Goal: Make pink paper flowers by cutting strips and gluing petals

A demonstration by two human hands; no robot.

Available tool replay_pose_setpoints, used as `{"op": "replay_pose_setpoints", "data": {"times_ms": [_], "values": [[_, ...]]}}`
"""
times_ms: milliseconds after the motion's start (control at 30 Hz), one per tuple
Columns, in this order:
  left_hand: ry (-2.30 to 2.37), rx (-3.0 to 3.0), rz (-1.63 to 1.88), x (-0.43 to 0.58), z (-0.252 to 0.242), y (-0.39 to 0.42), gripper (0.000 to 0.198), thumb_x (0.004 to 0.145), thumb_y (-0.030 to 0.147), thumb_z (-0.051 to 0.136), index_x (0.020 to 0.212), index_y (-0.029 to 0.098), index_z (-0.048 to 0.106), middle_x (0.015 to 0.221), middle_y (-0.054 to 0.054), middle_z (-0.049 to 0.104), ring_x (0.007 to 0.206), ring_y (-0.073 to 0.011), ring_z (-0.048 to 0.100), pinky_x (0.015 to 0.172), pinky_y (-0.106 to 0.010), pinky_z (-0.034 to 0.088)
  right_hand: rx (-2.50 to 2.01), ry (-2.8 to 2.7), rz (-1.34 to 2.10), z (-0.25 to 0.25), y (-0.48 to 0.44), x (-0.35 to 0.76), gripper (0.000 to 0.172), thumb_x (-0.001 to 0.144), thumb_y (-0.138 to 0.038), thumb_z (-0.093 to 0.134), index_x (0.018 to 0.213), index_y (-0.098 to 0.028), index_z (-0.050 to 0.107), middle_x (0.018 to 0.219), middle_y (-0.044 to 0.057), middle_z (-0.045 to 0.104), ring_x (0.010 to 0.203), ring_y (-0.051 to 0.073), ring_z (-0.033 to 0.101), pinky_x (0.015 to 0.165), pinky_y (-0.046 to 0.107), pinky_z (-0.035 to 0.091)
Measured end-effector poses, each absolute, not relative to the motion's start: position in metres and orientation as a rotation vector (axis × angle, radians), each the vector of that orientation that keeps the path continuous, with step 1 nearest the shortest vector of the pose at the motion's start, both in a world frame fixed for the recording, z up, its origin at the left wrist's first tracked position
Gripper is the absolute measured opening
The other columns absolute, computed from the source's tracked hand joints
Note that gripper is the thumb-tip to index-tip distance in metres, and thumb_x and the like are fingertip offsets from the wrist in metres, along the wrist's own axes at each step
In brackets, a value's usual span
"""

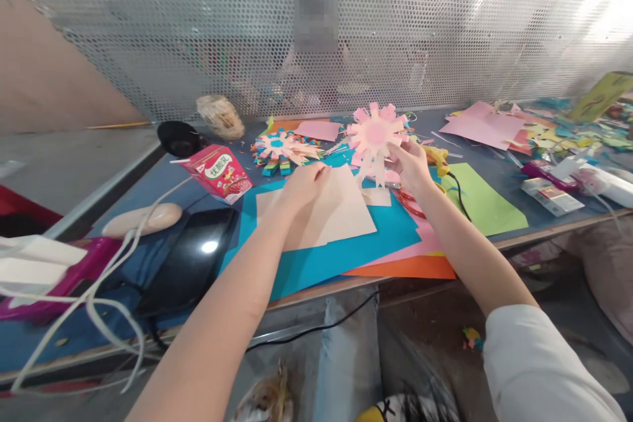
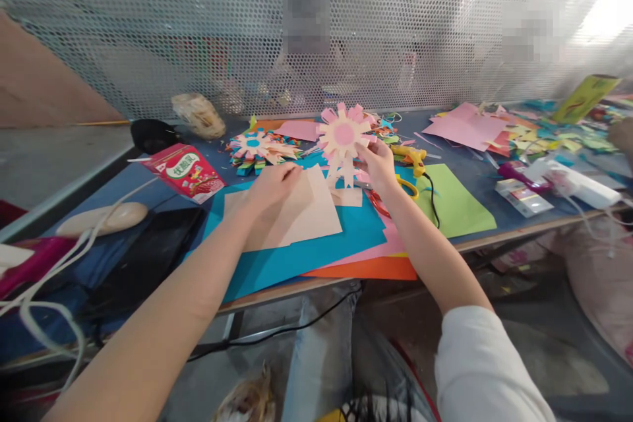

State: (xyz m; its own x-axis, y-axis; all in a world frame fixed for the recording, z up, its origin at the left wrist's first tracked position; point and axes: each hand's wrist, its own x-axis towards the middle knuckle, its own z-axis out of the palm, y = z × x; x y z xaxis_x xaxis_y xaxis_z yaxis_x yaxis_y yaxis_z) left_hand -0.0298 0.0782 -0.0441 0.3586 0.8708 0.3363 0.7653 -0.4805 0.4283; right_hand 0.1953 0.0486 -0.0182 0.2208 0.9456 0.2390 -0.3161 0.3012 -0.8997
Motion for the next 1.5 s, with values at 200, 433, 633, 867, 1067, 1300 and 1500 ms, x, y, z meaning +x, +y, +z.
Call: {"op": "replay_pose_setpoints", "data": {"times_ms": [200, 433, 633, 867, 1067, 1300, 1500], "values": [[1.566, 2.332, 0.942, -0.029, -0.045, 0.081, 0.029, 0.075, 0.026, 0.056, 0.102, 0.015, 0.059, 0.101, -0.012, 0.065, 0.099, -0.0266, 0.058, 0.086, -0.038, 0.043, -0.725, -0.975, 1.079, -0.013, 0.049, 0.199, 0.025, 0.06, -0.027, 0.07, 0.066, -0.021, 0.046, 0.057, -0.008, 0.043, 0.057, 0.007, 0.053, 0.059, 0.024, 0.05], [0.845, 1.684, 1.3, 0.0, -0.041, 0.068, 0.048, 0.065, 0.043, 0.069, 0.105, 0.019, 0.056, 0.106, -0.007, 0.064, 0.096, -0.0193, 0.061, 0.085, -0.035, 0.048, -0.762, -1.023, 1.219, -0.017, 0.042, 0.187, 0.034, 0.053, -0.032, 0.077, 0.071, -0.02, 0.052, 0.057, -0.007, 0.049, 0.055, 0.008, 0.054, 0.06, 0.027, 0.053], [0.892, 1.41, 1.4, 0.008, -0.044, 0.067, 0.048, 0.052, 0.03, 0.079, 0.093, 0.015, 0.06, 0.079, -0.002, 0.064, 0.072, -0.0146, 0.062, 0.07, -0.03, 0.052, -0.834, -1.09, 1.312, -0.022, 0.039, 0.178, 0.041, 0.049, -0.03, 0.08, 0.081, -0.021, 0.055, 0.06, -0.008, 0.055, 0.055, 0.007, 0.053, 0.063, 0.028, 0.054], [0.892, 1.324, 1.282, 0.006, -0.04, 0.063, 0.052, 0.047, 0.025, 0.08, 0.093, 0.014, 0.06, 0.074, -0.001, 0.064, 0.07, -0.0143, 0.062, 0.062, -0.026, 0.05, -0.913, -1.03, 1.261, -0.027, 0.042, 0.176, 0.042, 0.045, -0.029, 0.08, 0.077, -0.021, 0.054, 0.062, -0.007, 0.059, 0.056, 0.008, 0.057, 0.059, 0.025, 0.051], [0.771, 1.252, 1.306, 0.008, -0.039, 0.061, 0.038, 0.05, 0.028, 0.078, 0.082, 0.016, 0.061, 0.071, 0.002, 0.063, 0.058, -0.0075, 0.056, 0.054, -0.021, 0.047, -0.899, -1.076, 1.254, -0.028, 0.044, 0.176, 0.038, 0.046, -0.027, 0.08, 0.077, -0.02, 0.058, 0.062, -0.006, 0.06, 0.053, 0.008, 0.055, 0.057, 0.023, 0.049], [0.723, 1.206, 1.348, 0.008, -0.037, 0.06, 0.033, 0.051, 0.028, 0.08, 0.076, 0.016, 0.062, 0.071, 0.0, 0.066, 0.058, -0.0094, 0.058, 0.054, -0.021, 0.046, -0.916, -1.139, 1.229, -0.029, 0.044, 0.178, 0.036, 0.047, -0.03, 0.08, 0.075, -0.02, 0.058, 0.06, -0.007, 0.058, 0.052, 0.007, 0.054, 0.055, 0.021, 0.048], [0.692, 1.163, 1.301, 0.007, -0.036, 0.06, 0.032, 0.052, 0.026, 0.08, 0.074, 0.016, 0.06, 0.069, 0.0, 0.067, 0.056, -0.0092, 0.059, 0.053, -0.021, 0.047, -0.865, -1.113, 1.309, -0.024, 0.039, 0.179, 0.035, 0.048, -0.03, 0.08, 0.073, -0.019, 0.058, 0.057, -0.007, 0.057, 0.051, 0.007, 0.053, 0.053, 0.021, 0.048]]}}
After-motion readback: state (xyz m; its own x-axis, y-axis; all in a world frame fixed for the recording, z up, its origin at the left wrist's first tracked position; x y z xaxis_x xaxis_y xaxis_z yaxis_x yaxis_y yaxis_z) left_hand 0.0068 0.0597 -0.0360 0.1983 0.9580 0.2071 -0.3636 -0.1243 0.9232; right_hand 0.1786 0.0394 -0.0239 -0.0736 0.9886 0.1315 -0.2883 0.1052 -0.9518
